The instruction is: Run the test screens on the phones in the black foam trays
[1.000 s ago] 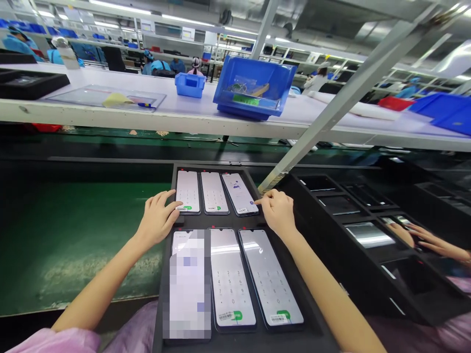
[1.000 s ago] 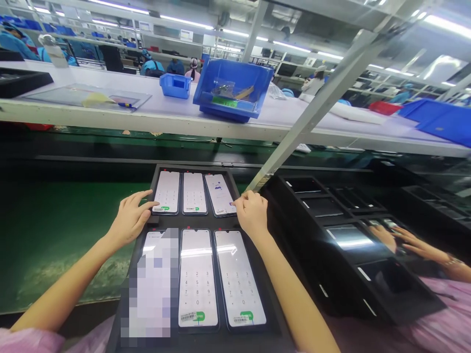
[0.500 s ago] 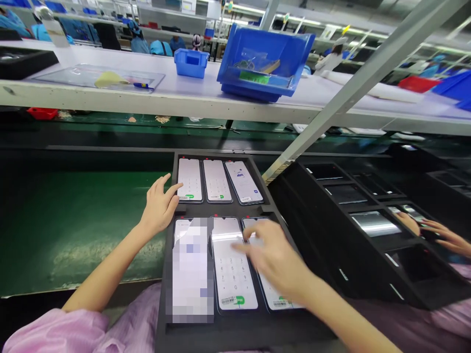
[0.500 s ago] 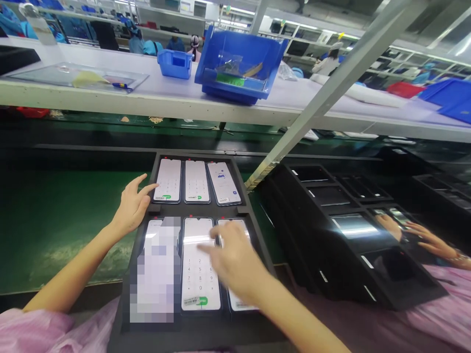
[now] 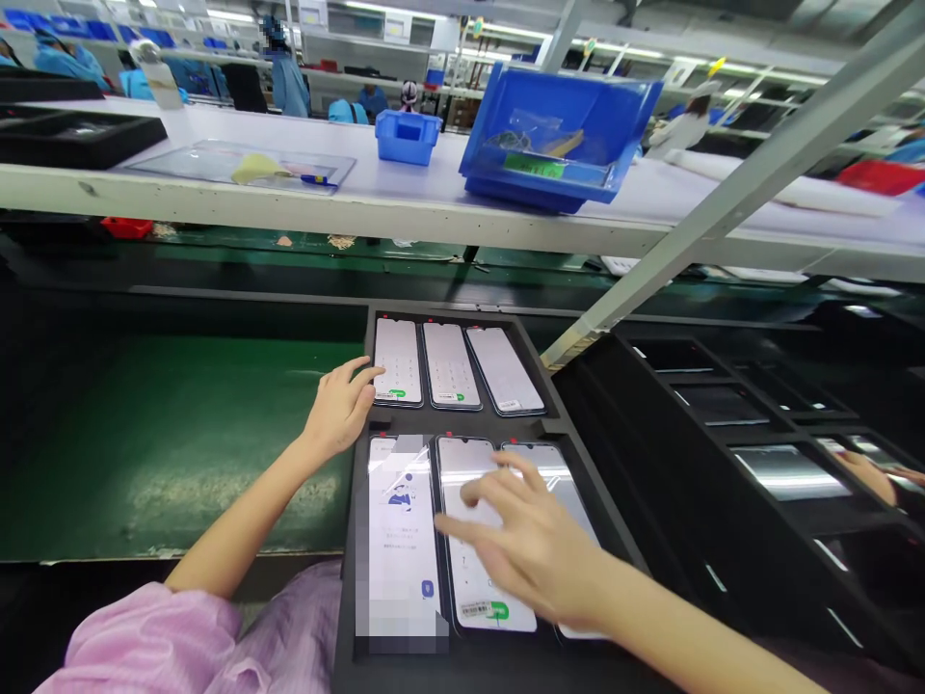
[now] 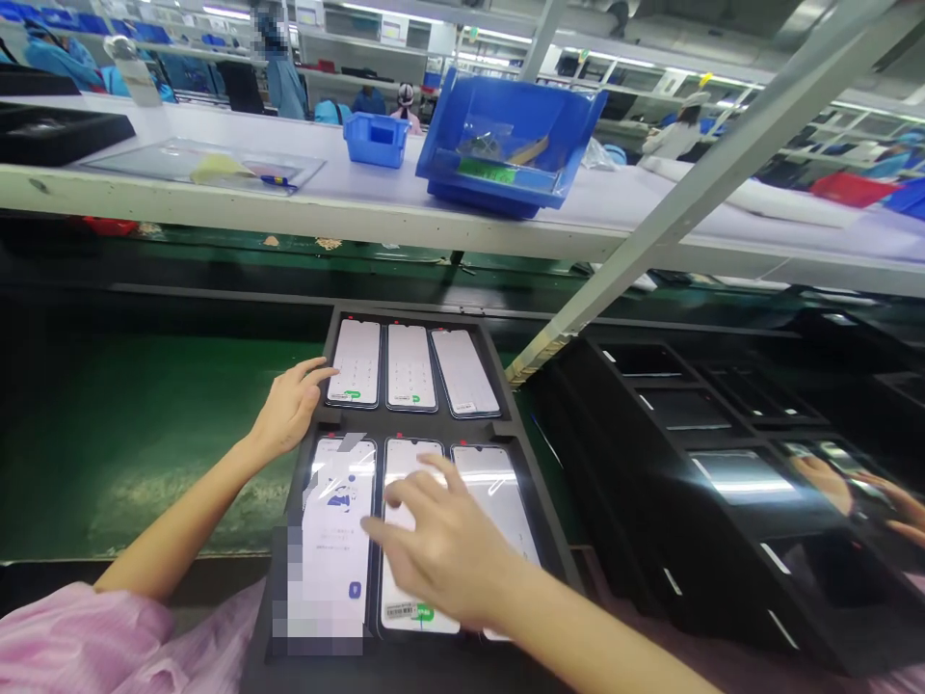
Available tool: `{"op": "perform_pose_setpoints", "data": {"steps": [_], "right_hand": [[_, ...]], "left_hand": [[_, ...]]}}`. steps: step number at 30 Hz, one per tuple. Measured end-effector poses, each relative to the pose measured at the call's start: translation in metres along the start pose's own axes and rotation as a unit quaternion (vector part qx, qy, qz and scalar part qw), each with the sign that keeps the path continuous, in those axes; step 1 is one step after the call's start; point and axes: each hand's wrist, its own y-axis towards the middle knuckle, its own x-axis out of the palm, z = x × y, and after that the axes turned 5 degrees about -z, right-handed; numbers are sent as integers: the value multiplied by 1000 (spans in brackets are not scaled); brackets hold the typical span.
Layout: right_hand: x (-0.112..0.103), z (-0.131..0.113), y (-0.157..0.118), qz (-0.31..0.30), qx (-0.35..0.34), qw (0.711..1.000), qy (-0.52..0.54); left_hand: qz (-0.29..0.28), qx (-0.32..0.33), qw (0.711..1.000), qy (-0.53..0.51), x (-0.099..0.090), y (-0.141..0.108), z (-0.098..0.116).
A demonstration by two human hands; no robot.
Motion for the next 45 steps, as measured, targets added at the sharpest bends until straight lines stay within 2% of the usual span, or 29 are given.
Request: {"op": "perform_pose_setpoints", "data": {"steps": [3,6,10,20,28,37,42,45], "right_hand": [[1,36,28,21,72,997,-4],[7,71,59,-7,151,988,15],[18,92,86,-37,167,985,18],[36,103,93,-53,148,987,10],[34,100,93,-50,152,987,-4],[38,101,95,-47,161,986,-8],[43,100,96,-90,137,986,-18],[42,101,95,-78,146,986,-17]], "left_hand": [[-14,8,1000,19,-1,2,-1],[-26,12,999,46,-3,3,-1],[-33,1,997,63,-4,2,1],[-12,5,997,70,-3,0,1],[-19,1,994,105,-5,1,5],[-9,-17,997,80,-5,2,4],[-12,-20,996,81,-5,5,4],[-27,-22,995,92,-6,6,5]]}}
